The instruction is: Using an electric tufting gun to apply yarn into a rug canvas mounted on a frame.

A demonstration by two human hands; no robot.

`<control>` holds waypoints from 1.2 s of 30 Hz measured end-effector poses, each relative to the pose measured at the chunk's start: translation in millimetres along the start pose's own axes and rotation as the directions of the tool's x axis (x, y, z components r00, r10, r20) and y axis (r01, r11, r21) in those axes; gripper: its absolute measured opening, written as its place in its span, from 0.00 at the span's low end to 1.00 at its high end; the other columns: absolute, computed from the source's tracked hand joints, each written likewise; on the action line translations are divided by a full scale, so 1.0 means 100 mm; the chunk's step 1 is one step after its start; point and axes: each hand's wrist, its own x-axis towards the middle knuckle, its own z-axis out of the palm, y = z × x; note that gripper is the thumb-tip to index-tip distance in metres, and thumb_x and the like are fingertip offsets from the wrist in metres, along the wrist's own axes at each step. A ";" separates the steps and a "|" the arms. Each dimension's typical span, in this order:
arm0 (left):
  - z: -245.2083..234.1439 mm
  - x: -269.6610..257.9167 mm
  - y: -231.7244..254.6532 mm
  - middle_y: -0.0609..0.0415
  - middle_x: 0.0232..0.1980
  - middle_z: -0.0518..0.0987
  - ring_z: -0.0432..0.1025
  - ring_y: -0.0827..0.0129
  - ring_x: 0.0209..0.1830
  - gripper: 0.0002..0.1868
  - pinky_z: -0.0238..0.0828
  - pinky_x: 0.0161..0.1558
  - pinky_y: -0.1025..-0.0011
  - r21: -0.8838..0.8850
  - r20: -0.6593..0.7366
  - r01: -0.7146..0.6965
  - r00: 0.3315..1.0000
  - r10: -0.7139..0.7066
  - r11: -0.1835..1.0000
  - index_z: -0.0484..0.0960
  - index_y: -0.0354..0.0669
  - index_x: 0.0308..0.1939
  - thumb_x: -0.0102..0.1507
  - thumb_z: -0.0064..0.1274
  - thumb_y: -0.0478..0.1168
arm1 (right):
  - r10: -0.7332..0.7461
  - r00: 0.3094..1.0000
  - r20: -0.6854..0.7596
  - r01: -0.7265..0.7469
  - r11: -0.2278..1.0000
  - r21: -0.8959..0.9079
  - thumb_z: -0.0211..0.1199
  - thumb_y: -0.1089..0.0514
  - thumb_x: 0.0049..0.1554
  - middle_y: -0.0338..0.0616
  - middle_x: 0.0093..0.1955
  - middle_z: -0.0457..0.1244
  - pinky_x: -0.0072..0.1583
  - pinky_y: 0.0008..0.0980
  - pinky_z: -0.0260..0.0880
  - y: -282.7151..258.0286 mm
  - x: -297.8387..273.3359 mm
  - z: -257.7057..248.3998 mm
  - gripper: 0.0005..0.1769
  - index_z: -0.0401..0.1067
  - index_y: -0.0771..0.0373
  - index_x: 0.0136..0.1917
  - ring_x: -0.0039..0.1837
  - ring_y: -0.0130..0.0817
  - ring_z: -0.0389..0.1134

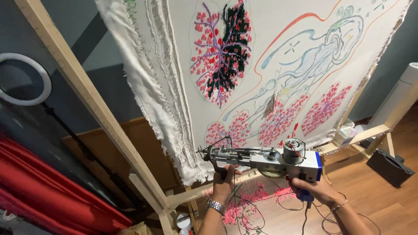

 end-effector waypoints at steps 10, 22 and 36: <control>-0.13 -0.08 0.14 0.62 0.31 0.85 0.53 0.84 0.11 0.26 0.42 0.16 0.78 0.011 -0.004 0.037 0.999 -0.037 0.999 0.85 0.38 0.50 0.66 0.51 0.58 | 0.022 1.000 0.000 -0.022 0.996 0.088 0.71 0.46 0.50 0.42 0.31 0.65 0.38 0.35 0.69 -0.12 0.00 0.18 0.19 0.73 0.65 0.39 0.35 0.33 0.67; -0.10 -0.20 0.14 0.63 0.31 0.86 0.52 0.85 0.12 0.27 0.43 0.17 0.78 0.034 -0.003 0.064 0.998 -0.064 0.997 0.86 0.39 0.50 0.66 0.51 0.59 | -0.006 1.000 0.009 0.005 1.000 0.018 0.70 0.44 0.51 0.41 0.29 0.64 0.36 0.33 0.67 -0.21 -0.17 0.22 0.22 0.72 0.65 0.34 0.33 0.31 0.65; -0.09 0.02 0.00 0.60 0.31 0.85 0.54 0.85 0.12 0.27 0.44 0.16 0.78 -0.013 0.058 0.067 0.996 -0.067 0.998 0.86 0.38 0.52 0.67 0.52 0.59 | 0.040 0.999 -0.015 -0.038 0.993 0.108 0.70 0.45 0.50 0.43 0.30 0.64 0.36 0.35 0.67 -0.28 -0.17 0.22 0.21 0.73 0.65 0.37 0.34 0.32 0.65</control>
